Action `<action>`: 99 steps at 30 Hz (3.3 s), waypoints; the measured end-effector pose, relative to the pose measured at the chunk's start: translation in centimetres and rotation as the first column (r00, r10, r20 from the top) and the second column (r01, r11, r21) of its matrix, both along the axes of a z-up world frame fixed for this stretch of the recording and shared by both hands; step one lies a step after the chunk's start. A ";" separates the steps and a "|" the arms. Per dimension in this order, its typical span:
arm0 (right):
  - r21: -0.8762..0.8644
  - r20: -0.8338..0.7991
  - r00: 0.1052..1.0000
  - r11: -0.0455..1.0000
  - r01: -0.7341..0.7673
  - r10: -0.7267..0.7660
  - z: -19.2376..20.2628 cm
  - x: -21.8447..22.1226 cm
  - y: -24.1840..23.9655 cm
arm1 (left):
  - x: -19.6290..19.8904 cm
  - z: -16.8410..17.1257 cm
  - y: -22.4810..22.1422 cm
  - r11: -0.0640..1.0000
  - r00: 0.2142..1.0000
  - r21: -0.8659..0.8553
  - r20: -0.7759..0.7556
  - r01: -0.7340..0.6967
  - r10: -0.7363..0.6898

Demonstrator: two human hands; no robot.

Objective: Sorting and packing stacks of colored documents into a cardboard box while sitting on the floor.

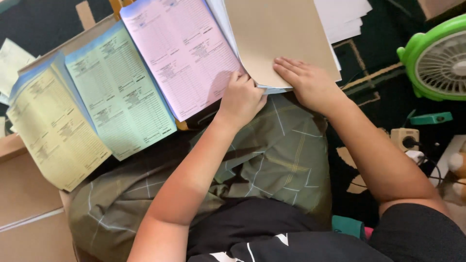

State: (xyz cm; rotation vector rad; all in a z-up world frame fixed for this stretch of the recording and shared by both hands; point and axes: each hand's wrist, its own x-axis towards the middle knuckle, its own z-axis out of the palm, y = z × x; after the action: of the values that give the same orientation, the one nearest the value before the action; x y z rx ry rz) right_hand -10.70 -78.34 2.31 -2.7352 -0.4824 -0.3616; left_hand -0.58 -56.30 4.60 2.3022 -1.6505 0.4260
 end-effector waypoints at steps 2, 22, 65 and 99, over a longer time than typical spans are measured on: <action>-0.005 -0.041 0.999 1.000 -0.026 0.026 0.6 -0.3 0.2 | 0.0 -0.2 0.0 1.000 0.999 -0.014 -0.051 -0.004 0.003; 0.056 -0.212 0.962 0.980 0.189 -0.173 2.7 1.0 -4.3 | 3.5 -2.3 9.7 0.877 0.937 -0.329 -0.131 -0.350 0.324; 0.153 -0.343 0.939 0.986 0.073 -0.017 2.3 10.7 16.2 | 3.1 -1.4 36.6 0.893 0.897 0.093 0.087 -0.440 0.433; 0.019 -0.387 0.895 0.972 -0.234 0.223 3.9 13.4 37.0 | 4.1 -3.8 38.2 0.869 0.870 -0.078 -0.122 -0.488 0.478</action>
State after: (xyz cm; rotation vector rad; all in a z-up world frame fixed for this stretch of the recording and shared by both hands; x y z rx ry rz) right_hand 2.66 -41.37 6.19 -2.6398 -0.6893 0.2459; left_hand 3.52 -18.13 0.85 2.5933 -0.9600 0.4769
